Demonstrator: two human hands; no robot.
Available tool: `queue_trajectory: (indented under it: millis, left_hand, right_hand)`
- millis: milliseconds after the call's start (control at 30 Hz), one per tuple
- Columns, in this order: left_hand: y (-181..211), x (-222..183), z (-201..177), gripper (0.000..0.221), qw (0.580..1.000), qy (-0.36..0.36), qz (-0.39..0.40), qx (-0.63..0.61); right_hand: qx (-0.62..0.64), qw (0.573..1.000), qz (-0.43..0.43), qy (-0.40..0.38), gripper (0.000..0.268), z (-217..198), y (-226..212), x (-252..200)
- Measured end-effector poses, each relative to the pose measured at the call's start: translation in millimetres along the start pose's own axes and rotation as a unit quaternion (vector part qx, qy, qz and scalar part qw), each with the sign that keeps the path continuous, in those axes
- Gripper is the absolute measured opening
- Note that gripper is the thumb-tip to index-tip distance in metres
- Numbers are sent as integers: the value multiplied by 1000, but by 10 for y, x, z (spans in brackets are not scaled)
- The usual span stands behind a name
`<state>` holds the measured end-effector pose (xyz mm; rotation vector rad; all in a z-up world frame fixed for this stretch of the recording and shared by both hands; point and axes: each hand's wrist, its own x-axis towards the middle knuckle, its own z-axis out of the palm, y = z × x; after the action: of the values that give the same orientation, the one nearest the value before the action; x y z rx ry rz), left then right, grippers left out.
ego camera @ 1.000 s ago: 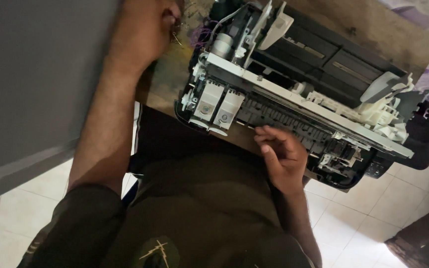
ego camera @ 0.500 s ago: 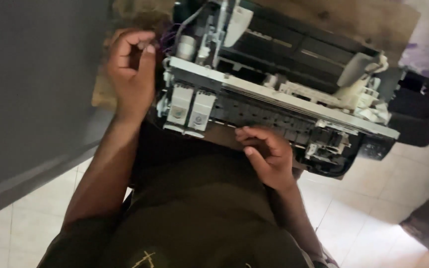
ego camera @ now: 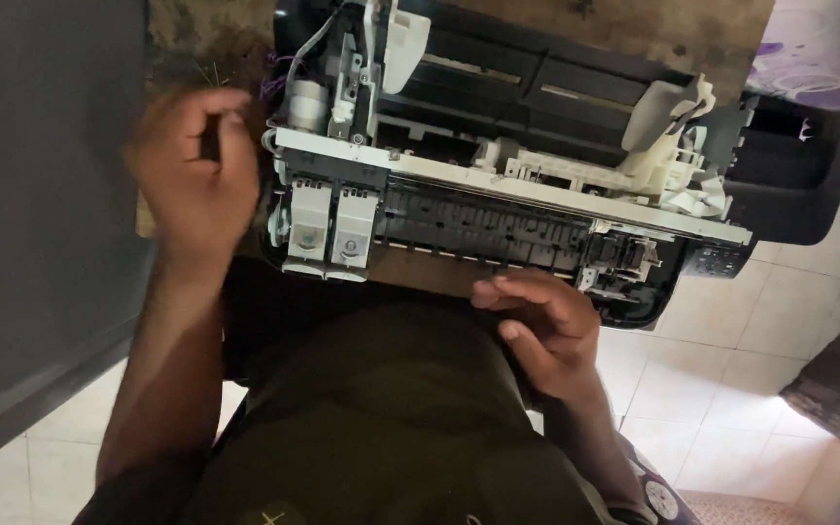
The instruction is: Cleaning and adjusting the internal mechanism of a printer using a screwdriver and a paintbrush.
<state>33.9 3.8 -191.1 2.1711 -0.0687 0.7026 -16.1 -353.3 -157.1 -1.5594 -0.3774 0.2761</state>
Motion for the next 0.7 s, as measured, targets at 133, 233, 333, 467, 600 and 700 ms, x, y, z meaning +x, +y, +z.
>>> queue_trajectory:
  millis: [133, 233, 333, 467, 600, 700]
  left_hand:
    - [334, 151, -142, 20, 958, -183, -171, 144]
    - [500, 232, -232, 22, 868, -334, -299, 215]
    - [540, 274, -297, 38, 802, -431, -339, 237]
    - [501, 324, -302, 36, 767, -494, -311, 267]
    - [482, 328, -251, 41, 752, -507, -316, 279]
    - [390, 236, -240, 46, 771, -496, -312, 251]
  right_hand:
    - [-69, 996, -48, -42, 30, 32, -76, 120]
    - [-87, 992, -88, -38, 30, 8, -95, 110]
    - [-64, 993, -103, -11, 29, -41, -32, 49]
    - [-63, 996, -50, 34, 31, -112, -67, -82]
    - [-87, 991, -93, 38, 30, -221, 2, -110]
    - [-60, 993, -86, 58, 31, -253, 39, -128]
